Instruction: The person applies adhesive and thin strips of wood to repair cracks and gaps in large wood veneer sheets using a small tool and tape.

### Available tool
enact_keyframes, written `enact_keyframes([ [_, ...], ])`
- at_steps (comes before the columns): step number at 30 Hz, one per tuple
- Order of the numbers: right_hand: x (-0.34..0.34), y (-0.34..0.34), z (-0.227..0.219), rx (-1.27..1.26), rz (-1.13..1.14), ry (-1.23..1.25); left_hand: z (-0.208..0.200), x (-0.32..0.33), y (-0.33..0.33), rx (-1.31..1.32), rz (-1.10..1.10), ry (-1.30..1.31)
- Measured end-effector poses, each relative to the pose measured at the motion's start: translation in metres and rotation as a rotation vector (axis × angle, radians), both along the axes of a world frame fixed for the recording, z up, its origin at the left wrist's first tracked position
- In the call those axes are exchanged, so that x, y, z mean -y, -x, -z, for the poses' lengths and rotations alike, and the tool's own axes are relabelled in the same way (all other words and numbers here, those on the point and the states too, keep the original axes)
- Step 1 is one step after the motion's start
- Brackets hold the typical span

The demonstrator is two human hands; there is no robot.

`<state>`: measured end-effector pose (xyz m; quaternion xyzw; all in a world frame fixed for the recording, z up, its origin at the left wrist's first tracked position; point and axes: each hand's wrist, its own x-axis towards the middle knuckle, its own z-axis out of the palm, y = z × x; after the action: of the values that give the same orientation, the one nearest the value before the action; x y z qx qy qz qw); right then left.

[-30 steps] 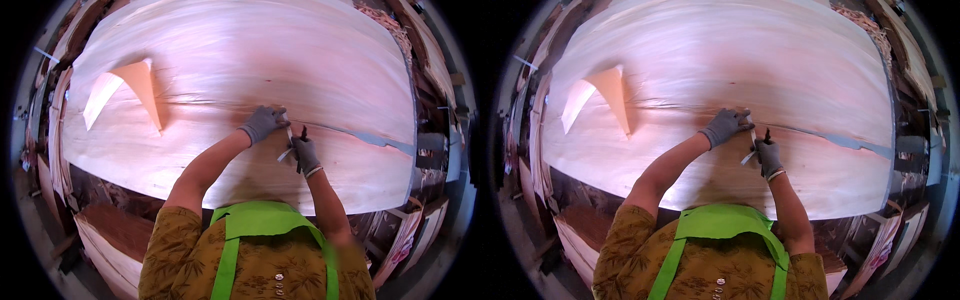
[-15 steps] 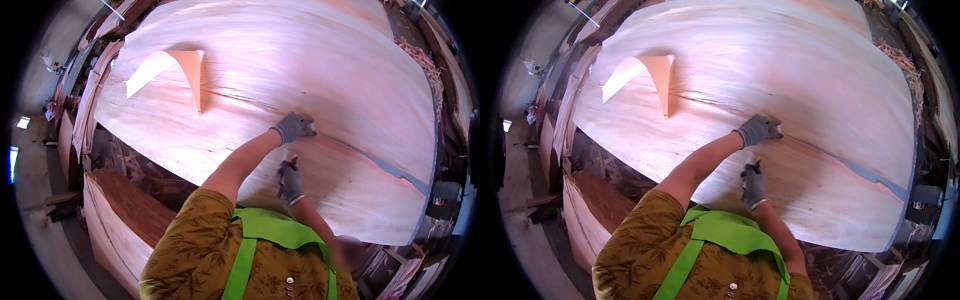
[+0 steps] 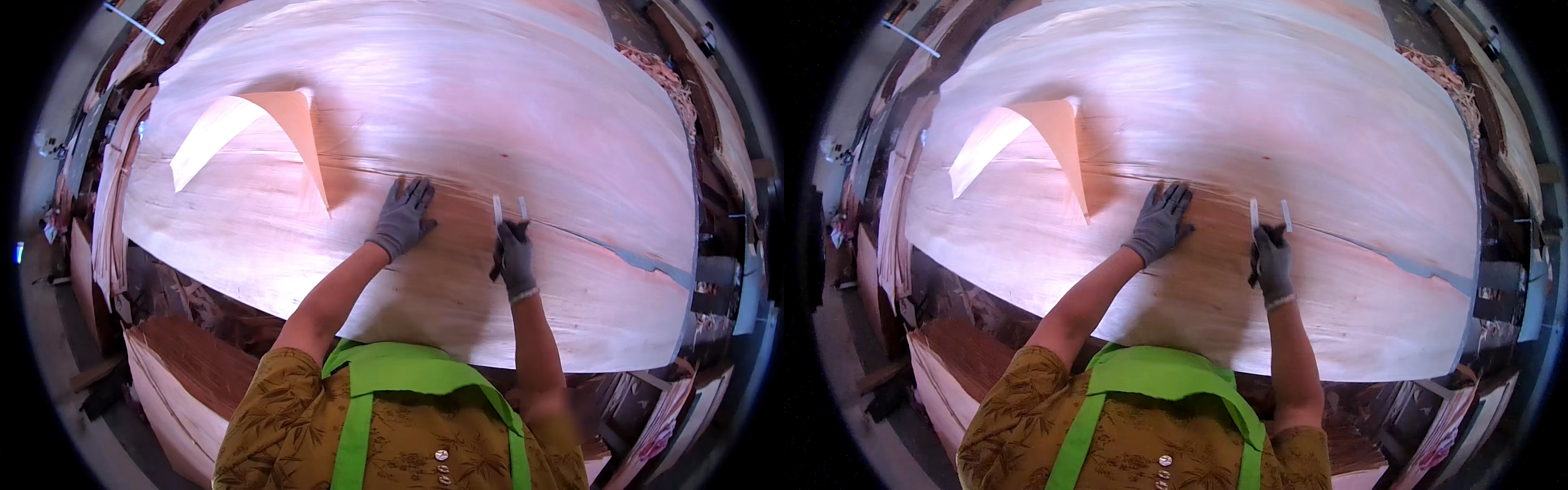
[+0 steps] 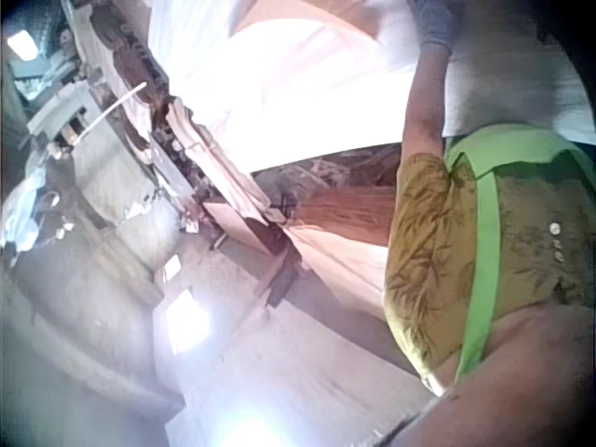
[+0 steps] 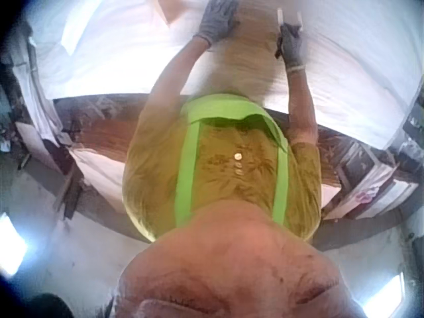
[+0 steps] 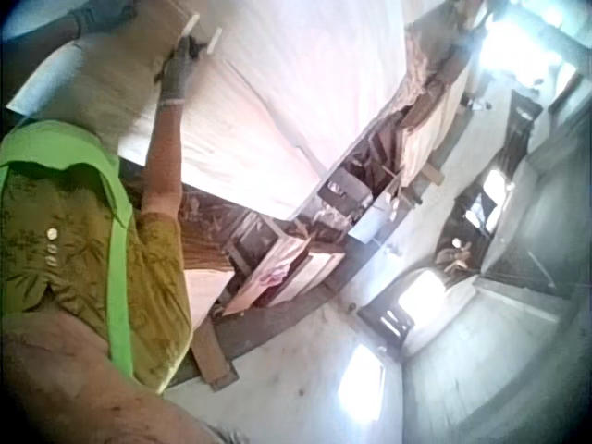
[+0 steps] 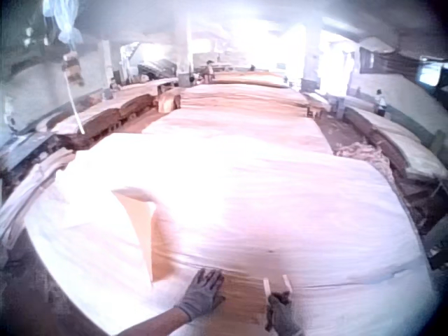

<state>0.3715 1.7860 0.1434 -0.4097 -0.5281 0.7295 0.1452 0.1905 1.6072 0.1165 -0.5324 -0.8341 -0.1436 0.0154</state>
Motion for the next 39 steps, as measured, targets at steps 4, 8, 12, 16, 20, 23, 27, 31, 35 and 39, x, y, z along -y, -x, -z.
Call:
enact_keyframes([
  [4, -0.01, 0.069, 0.008, -0.055, -0.016, 0.127, 0.002, 0.003, 0.0, 0.025, 0.005, -0.045],
  [8, -0.011, 0.088, 0.016, 0.197, 0.026, 0.081, -0.015, 0.007, 0.021, 0.005, 0.015, -0.059],
  [12, -0.011, 0.086, 0.024, 0.223, 0.052, 0.049, -0.019, -0.025, 0.057, 0.094, -0.093, -0.195],
  [16, -0.014, 0.086, 0.025, 0.194, 0.041, 0.101, 0.0, -0.052, 0.062, -0.012, 0.006, -0.153],
  [20, -0.01, 0.083, 0.018, 0.157, 0.037, 0.096, 0.018, -0.056, 0.062, 0.037, 0.062, -0.108],
  [23, 0.0, 0.083, 0.012, 0.096, 0.064, 0.158, 0.02, -0.054, 0.062, 0.091, 0.105, -0.256],
  [27, 0.017, 0.091, 0.016, 0.12, 0.068, 0.223, 0.015, -0.054, 0.063, 0.121, 0.202, -0.229],
  [31, 0.021, 0.095, 0.025, 0.124, 0.112, 0.277, 0.014, -0.052, 0.063, 0.071, 0.276, -0.295],
  [35, 0.02, 0.093, 0.028, 0.156, 0.115, 0.231, 0.015, -0.051, 0.062, 0.221, 0.19, -0.352],
  [39, 0.024, 0.093, 0.025, 0.147, 0.161, 0.23, 0.009, -0.052, 0.064, 0.218, 0.207, -0.33],
])
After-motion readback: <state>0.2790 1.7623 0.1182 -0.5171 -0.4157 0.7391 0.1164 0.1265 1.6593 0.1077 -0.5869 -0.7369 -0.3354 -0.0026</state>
